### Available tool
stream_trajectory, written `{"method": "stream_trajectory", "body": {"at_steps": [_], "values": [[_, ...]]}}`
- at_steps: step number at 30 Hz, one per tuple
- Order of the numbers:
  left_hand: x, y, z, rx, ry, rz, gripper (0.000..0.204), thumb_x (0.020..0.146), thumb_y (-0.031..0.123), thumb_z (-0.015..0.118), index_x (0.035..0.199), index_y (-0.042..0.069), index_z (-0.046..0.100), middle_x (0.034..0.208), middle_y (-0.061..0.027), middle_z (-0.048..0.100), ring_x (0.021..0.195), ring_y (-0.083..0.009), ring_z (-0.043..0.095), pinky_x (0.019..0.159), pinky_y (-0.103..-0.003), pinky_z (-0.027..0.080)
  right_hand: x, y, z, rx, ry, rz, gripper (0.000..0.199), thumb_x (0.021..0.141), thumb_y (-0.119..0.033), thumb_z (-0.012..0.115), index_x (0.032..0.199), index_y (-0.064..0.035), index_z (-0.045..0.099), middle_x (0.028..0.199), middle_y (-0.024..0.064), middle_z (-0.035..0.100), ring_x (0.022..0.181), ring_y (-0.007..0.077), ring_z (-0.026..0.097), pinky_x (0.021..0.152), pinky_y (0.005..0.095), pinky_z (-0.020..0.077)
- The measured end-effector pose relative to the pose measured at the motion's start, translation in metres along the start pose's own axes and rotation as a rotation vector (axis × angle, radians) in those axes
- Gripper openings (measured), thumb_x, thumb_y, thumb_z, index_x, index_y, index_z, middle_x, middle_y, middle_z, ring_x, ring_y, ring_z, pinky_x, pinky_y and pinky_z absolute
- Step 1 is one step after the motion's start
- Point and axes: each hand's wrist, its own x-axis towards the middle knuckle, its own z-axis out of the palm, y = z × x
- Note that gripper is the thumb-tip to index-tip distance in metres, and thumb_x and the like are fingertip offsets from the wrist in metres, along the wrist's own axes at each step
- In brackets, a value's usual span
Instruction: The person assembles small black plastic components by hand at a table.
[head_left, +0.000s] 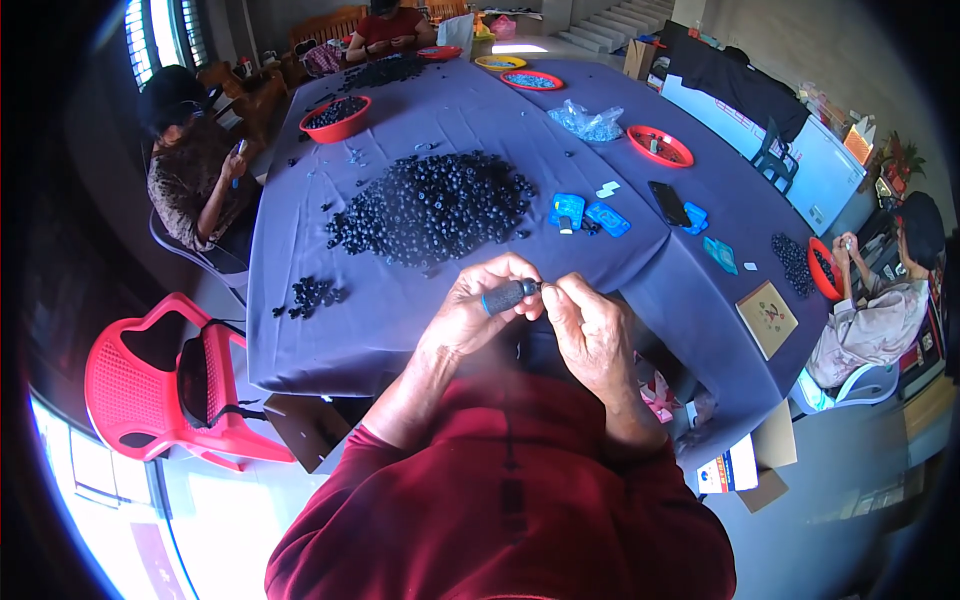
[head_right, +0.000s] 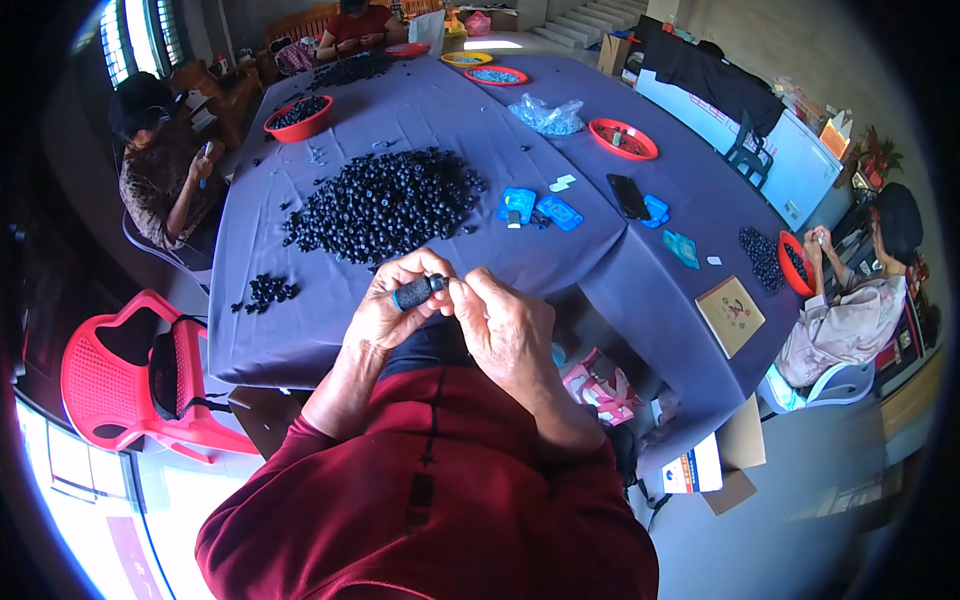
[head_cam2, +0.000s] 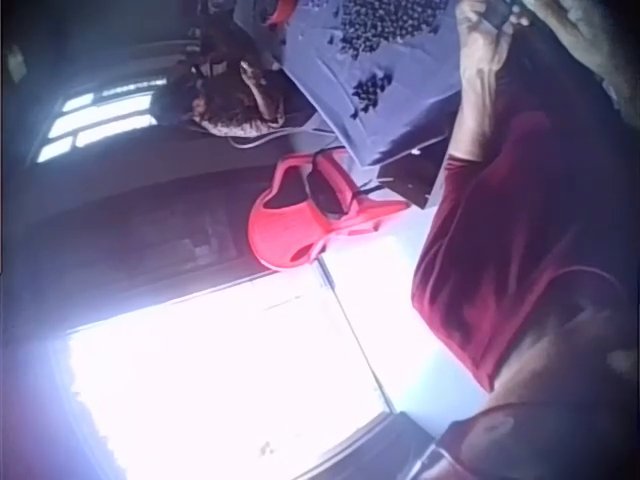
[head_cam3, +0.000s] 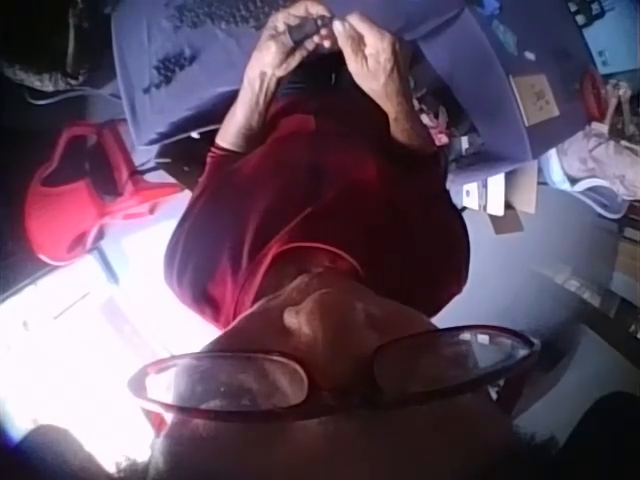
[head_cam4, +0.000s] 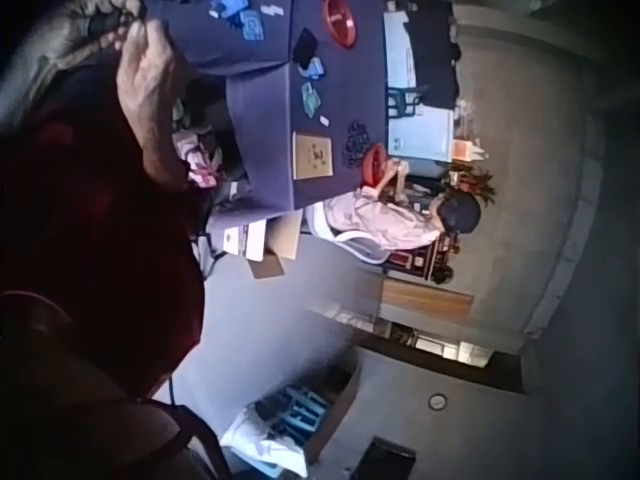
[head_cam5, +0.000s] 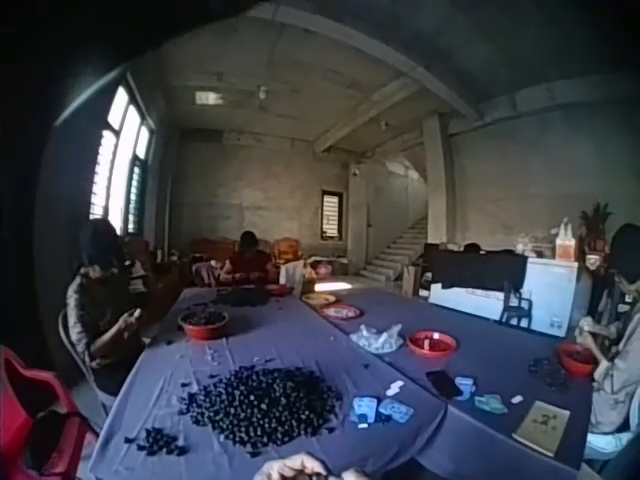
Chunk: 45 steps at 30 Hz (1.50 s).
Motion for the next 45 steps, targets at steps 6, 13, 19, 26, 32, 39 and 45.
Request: {"method": "stream_trajectory", "body": {"at_steps": [6,13,19,26,32,39,45], "values": [[0.0,-0.001,0.0,-0.016,0.006,-0.003,0.017,0.077,0.005,0.064,0.088,-0.004,0.054,0.083,-0.0088,0.056,0.073,-0.0131,0.056,0.067,-0.023,0.045,0.0,0.001,-0.002,-0.046,-0.037,0.002,0.018,0.089,-0.013,0.052,0.076,-0.0014,0.055,0.062,0.0063,0.058,0.052,0.0132,0.056,0.05,0.0262,0.0412],[0.0,0.002,0.005,-0.1,-0.029,-0.052,0.018,0.076,0.006,0.064,0.086,-0.004,0.053,0.081,-0.0093,0.055,0.071,-0.0131,0.054,0.065,-0.022,0.045,-0.001,0.002,0.0,-0.025,-0.044,-0.042,0.019,0.088,-0.016,0.053,0.074,-0.0039,0.052,0.062,0.0089,0.06,0.055,0.024,0.06,0.047,0.0324,0.0426],[-0.001,0.001,0.002,-0.094,-0.039,-0.059,0.021,0.076,0.009,0.065,0.086,-0.005,0.053,0.08,-0.0084,0.054,0.072,-0.0124,0.054,0.064,-0.022,0.045,-0.005,0.002,0.001,-0.084,-0.066,-0.08,0.018,0.086,-0.017,0.055,0.073,-0.0048,0.052,0.058,0.011,0.056,0.052,0.0278,0.057,0.045,0.0349,0.0414],[-0.002,0.007,-0.001,-0.221,-0.098,-0.068,0.023,0.083,0.015,0.061,0.094,-0.005,0.054,0.088,-0.0087,0.057,0.075,-0.0118,0.056,0.067,-0.023,0.047,-0.005,0.001,0.004,-0.085,-0.104,-0.133,0.016,0.087,-0.014,0.055,0.076,-0.0023,0.054,0.064,0.0097,0.059,0.053,0.0224,0.059,0.048,0.0316,0.0426],[-0.002,0.01,0.007,-0.305,-0.168,-0.059,0.018,0.085,0.012,0.057,0.094,-0.004,0.052,0.088,-0.0111,0.056,0.074,-0.0131,0.051,0.065,-0.026,0.043,-0.007,-0.003,0.004,-0.008,-0.031,-0.136,0.016,0.085,-0.016,0.056,0.073,-0.0051,0.051,0.06,0.0119,0.055,0.051,0.0302,0.056,0.043,0.0357,0.04],[-0.003,0.014,0.007,-0.289,-0.161,-0.044,0.017,0.085,0.012,0.056,0.094,-0.003,0.052,0.086,-0.0115,0.054,0.075,-0.0141,0.049,0.065,-0.027,0.042,-0.007,-0.006,0.002,-0.016,-0.051,-0.123,0.017,0.087,-0.014,0.053,0.075,-0.0031,0.052,0.06,0.0104,0.054,0.05,0.0228,0.055,0.045,0.0317,0.0391],[-0.002,0.013,0.008,-0.281,-0.176,-0.037,0.017,0.085,0.012,0.055,0.093,-0.003,0.053,0.085,-0.0107,0.054,0.075,-0.014,0.048,0.066,-0.027,0.041,-0.008,-0.008,0.006,0.088,-0.024,-0.111,0.017,0.089,-0.013,0.052,0.079,0.0002,0.054,0.064,0.0064,0.058,0.055,0.0123,0.056,0.05,0.0249,0.042]]}}
